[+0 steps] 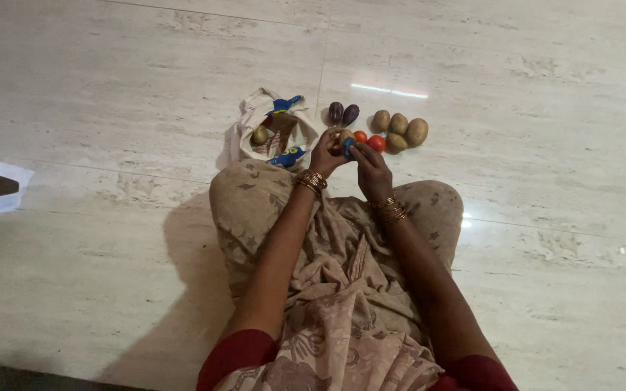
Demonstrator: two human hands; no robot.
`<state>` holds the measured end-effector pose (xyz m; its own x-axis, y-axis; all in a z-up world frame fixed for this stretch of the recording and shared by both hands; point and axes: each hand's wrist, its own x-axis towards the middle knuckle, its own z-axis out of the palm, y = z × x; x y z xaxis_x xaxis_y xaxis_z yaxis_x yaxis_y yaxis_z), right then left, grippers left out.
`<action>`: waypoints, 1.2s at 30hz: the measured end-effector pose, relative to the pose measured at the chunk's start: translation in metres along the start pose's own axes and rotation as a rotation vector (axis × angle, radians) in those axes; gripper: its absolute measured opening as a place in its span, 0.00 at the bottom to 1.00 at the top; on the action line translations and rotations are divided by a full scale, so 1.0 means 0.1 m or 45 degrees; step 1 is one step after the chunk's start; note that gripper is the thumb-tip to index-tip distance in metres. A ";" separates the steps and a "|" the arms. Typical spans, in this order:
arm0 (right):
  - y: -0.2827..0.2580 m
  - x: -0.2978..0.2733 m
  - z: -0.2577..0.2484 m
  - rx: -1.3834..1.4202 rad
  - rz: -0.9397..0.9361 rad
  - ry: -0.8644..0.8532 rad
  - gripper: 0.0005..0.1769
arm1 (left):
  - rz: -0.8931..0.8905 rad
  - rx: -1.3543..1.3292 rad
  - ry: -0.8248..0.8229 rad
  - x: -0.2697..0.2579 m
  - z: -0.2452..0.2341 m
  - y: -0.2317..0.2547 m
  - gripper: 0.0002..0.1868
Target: The person sits on the floor and peels vegetables using a small knife. They peel red chilies and a potato, placing the peeled items on the floor next to other vegetables like tomatoes and eggplants.
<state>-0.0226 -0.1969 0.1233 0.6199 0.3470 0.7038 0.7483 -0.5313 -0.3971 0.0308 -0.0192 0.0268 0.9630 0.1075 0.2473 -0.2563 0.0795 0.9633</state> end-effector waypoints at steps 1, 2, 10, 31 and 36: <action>0.04 0.00 0.03 -0.001 0.021 0.010 0.25 | 0.007 0.051 -0.042 -0.01 0.01 0.03 0.41; 0.10 -0.02 0.06 -0.006 0.046 0.023 0.25 | -0.047 -0.001 -0.091 -0.03 0.03 0.06 0.41; 0.75 -0.17 0.38 0.513 0.483 0.014 0.26 | -0.115 -0.067 -0.271 -0.07 0.08 0.14 0.41; 0.48 -0.09 0.22 0.222 0.278 0.035 0.24 | -0.149 0.383 -0.239 -0.13 0.07 0.04 0.46; 0.60 -0.10 0.26 0.473 0.493 -0.003 0.25 | -0.141 0.177 -0.301 -0.13 0.13 0.09 0.47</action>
<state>0.0219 -0.2123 0.0775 0.8675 0.1819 0.4630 0.4974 -0.3120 -0.8095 0.0169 -0.0328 0.0334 0.9814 -0.1295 0.1417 -0.1504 -0.0602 0.9868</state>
